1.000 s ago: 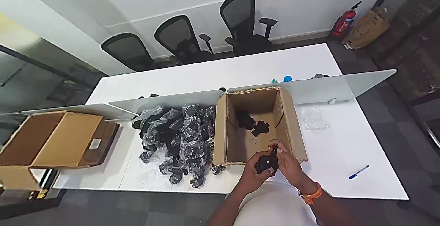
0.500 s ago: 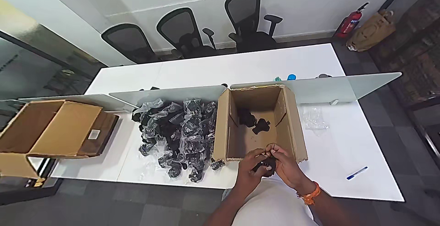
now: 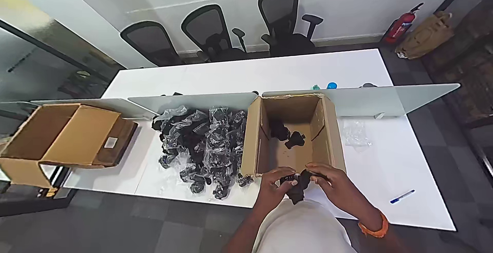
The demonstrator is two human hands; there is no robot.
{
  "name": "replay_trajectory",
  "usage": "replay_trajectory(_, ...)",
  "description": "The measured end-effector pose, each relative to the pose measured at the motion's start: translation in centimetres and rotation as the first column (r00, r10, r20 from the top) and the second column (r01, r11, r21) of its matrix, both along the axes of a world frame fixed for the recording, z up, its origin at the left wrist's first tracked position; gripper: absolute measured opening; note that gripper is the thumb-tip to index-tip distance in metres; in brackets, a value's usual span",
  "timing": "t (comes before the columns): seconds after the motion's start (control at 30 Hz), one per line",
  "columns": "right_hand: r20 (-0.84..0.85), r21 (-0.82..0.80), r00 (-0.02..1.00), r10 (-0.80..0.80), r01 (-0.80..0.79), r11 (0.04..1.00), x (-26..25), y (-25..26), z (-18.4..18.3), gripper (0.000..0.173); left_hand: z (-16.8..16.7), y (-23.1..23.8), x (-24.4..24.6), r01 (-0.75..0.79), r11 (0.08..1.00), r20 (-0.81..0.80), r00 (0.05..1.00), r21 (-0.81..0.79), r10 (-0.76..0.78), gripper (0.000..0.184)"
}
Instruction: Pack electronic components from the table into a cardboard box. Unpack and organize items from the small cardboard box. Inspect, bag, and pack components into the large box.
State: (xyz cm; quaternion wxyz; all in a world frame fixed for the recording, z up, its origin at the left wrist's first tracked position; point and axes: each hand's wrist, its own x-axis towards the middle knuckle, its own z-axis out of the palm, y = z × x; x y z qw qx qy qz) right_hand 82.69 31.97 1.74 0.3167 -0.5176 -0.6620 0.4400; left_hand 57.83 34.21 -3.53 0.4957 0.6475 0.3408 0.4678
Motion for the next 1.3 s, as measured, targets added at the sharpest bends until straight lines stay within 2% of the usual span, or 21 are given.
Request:
replay_trajectory(0.1, 0.038, 0.130, 0.999, 0.030, -0.035, 0.991, -1.1, -0.5, 0.4, 0.026, 0.4, -0.3, 0.3, 0.011, 1.000, -0.035, 0.999, 0.006, -0.010, 0.019)
replay_trajectory(0.27, 0.202, 0.299, 0.978, -0.054, -0.009, 0.954, -2.0, -0.9, -0.1, 0.028, 0.9, -0.6, 0.4, 0.008, 0.999, -0.053, 0.999, 0.037, -0.006, 0.020)
replay_trajectory(0.4, 0.213, 0.289, 0.972, -0.100, 0.035, 0.957, -1.9, -0.9, -0.2, 0.020, 1.1, -0.6, 0.3, 0.011, 0.998, -0.054, 0.998, 0.063, -0.008, 0.021)
replay_trajectory(0.6, 0.198, 0.354, 0.980, -0.031, -0.041, 0.934, -1.9, -0.8, 0.0, 0.014, 1.3, -0.6, 0.4, -0.015, 0.998, -0.056, 0.998, 0.056, 0.018, 0.019)
replay_trajectory(1.1, 0.202, 0.473, 0.978, -0.053, -0.050, 0.879, -3.1, -0.6, -0.2, 0.011, 2.0, -0.6, -0.1, -0.004, 0.998, -0.127, 0.992, 0.058, 0.011, 0.018)
replay_trajectory(1.2, 0.139, 0.468, 0.989, -0.048, -0.023, 0.883, -3.4, -0.7, -0.5, 0.010, 2.1, -0.7, -0.1, 0.001, 0.998, -0.118, 0.993, 0.059, 0.006, 0.020)
replay_trajectory(1.3, 0.019, 0.454, 0.994, -0.110, 0.090, 0.886, -3.9, -1.1, -1.3, 0.010, 2.5, -0.7, -0.2, -0.005, 0.997, -0.122, 0.992, 0.077, 0.014, 0.022)
